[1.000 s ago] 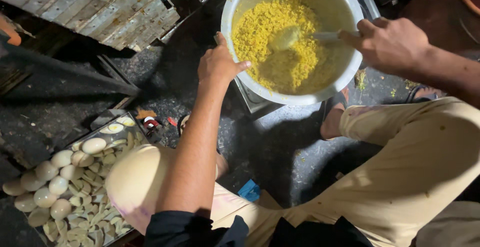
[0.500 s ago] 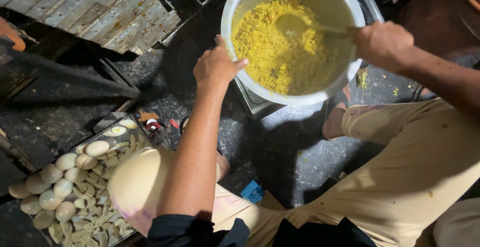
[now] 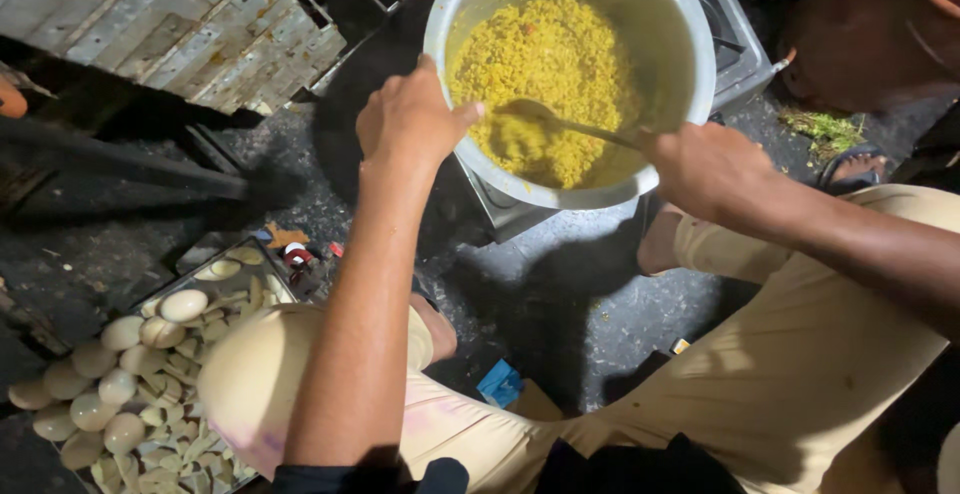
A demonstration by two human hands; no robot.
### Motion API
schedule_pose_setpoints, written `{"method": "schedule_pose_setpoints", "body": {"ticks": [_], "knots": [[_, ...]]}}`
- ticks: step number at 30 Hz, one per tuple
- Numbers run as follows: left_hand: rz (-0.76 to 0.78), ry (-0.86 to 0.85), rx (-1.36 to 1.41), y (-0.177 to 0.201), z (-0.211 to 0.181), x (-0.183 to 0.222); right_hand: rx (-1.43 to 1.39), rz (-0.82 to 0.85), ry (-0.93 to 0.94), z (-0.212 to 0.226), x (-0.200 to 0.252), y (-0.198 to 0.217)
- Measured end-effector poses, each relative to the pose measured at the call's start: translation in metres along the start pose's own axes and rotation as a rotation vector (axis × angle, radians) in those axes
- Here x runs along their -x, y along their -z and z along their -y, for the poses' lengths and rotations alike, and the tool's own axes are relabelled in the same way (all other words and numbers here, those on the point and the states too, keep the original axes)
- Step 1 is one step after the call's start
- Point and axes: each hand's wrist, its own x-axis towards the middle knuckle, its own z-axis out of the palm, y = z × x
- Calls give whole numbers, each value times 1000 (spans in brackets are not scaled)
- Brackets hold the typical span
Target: The person holds the side of a pot with one hand while stirring the food mixture inside the pot using a spoon.
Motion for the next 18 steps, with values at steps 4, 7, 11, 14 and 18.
{"method": "schedule_pose_setpoints", "body": {"ticks": [4,7,11,14,18], "knots": [[119,51,-46,-3,2,5,76,86,-98,10,-57,1],[117,55,-73,-3,6,6,156,-129,-122,-17,-91,4],[116,75,-82,0,9,6,253,-194,-126,-53,-71,7],[105,57,-83,0,5,2,240,2,-122,-37,-25,-12],[82,-11,-86,-7,-4,-1,52,-50,7,-1,-4,-1]]}}
